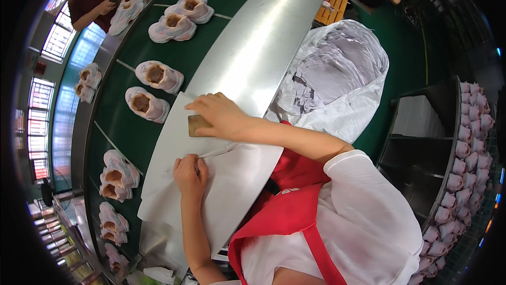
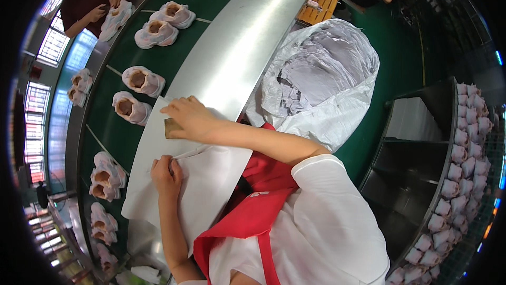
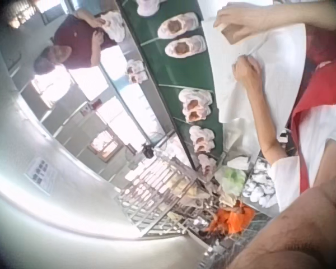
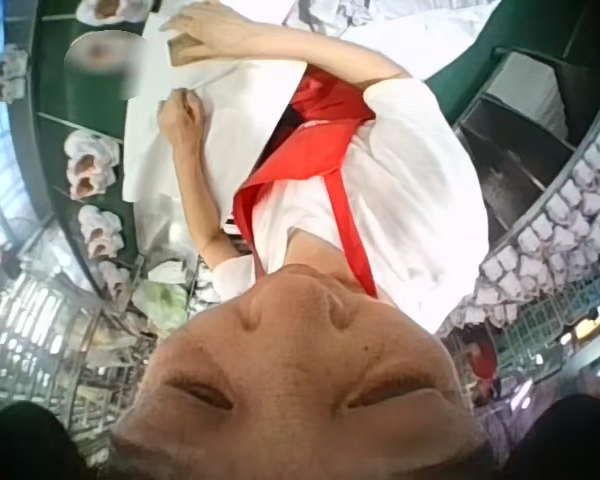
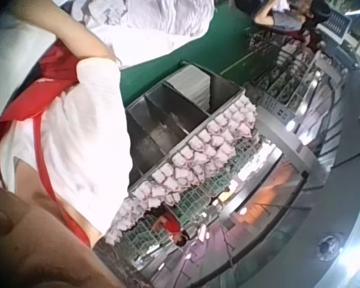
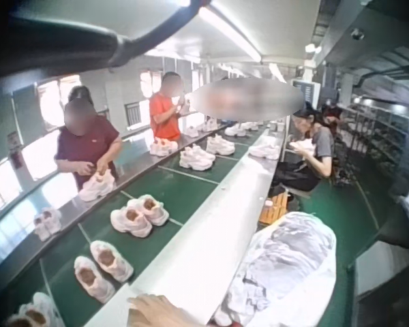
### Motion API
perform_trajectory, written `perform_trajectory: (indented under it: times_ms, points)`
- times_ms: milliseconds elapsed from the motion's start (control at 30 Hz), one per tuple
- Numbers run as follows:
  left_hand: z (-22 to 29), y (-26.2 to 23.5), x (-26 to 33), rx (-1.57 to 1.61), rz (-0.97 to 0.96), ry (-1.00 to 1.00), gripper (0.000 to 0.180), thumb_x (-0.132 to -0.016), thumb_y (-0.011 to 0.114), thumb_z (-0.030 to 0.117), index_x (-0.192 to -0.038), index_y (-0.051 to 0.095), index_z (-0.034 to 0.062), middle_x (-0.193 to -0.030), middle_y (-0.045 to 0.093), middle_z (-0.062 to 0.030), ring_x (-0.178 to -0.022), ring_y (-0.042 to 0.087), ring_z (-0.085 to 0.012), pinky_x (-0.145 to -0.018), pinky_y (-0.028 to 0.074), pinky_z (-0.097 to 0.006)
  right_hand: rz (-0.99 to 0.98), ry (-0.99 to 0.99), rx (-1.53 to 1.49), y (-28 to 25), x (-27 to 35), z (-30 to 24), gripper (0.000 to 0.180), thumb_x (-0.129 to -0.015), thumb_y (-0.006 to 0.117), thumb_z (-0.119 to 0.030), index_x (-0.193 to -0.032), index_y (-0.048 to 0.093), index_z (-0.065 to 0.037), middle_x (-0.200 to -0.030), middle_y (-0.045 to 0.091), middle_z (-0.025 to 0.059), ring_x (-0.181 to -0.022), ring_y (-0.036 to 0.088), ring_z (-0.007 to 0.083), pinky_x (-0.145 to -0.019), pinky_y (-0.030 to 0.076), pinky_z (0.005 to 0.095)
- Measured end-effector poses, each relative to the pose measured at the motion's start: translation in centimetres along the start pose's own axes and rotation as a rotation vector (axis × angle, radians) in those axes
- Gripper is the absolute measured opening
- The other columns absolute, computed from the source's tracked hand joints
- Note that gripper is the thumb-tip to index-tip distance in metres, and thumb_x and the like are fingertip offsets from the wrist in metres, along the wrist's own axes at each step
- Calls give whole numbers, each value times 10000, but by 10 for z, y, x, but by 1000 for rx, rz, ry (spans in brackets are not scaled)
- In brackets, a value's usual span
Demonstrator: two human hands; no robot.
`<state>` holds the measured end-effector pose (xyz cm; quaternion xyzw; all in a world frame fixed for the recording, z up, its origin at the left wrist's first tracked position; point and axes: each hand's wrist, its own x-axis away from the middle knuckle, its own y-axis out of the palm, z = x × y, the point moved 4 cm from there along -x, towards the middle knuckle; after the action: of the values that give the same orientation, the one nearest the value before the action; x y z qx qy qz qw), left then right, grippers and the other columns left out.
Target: The person stands at a conveyor belt in a factory and repeatedly stuffs white paper into pairs of pink shoes moving along the line. They pick up paper from a nearby pile, crumple it, and insert it into the shoes before they pass by.
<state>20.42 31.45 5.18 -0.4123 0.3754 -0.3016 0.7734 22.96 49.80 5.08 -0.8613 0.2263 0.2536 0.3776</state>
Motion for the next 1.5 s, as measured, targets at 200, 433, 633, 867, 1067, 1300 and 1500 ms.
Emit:
perform_trajectory:
  times_ms: [200,433,633,867,1067,1300,1500]
  points:
    - [-5,3,6,5,-5,-55,58,-724,556,0,-782,564,6,-595,486,-95,-557,425,-276,-536,359,-371,469,741,-485,-93,114,165,153,-908,520,-127,-1000,603,-37,-797,605,34,-628,549,82,-551,465,226]
    - [-4,3,7,8,-21,-102,52,-734,503,-19,-759,545,0,-603,468,-102,-568,410,-269,-509,326,-376,554,1167,372,-185,280,340,247,-795,642,-175,-1031,595,-120,-930,606,68,-787,616,225,-669,488,367]
    - [-8,4,10,6,-27,-95,50,-753,482,-2,-752,532,-4,-613,458,-104,-559,390,-269,-500,299,-374,235,1166,825,-204,309,371,325,-739,696,-193,-1039,573,-173,-1015,535,78,-934,577,270,-741,468,426]
    - [-9,4,9,-35,-37,-85,113,-811,470,69,-729,509,2,-613,449,-108,-559,379,-277,-505,281,-376,235,1123,784,-208,315,372,200,-747,690,-172,-922,597,-157,-957,552,29,-790,609,248,-673,473,392]
    - [-8,2,8,-42,-44,-82,172,-851,460,113,-722,503,7,-619,445,-111,-559,376,-280,-514,282,-382,249,1032,640,-208,322,379,168,-763,647,-106,-921,589,-112,-952,590,48,-758,614,245,-683,473,371]
    - [-6,0,7,-41,-63,-91,165,-857,449,102,-746,508,-5,-636,449,-126,-572,398,-292,-523,299,-388,51,1058,898,-213,315,378,197,-709,673,-110,-888,593,-95,-962,617,64,-959,555,271,-745,460,436]
    - [-6,-1,10,-57,-73,-91,141,-844,444,72,-780,529,-20,-652,462,-145,-592,432,-309,-539,327,-395,-236,506,789,-176,319,339,174,-621,680,-103,-762,587,-145,-818,601,20,-869,532,214,-773,408,359]
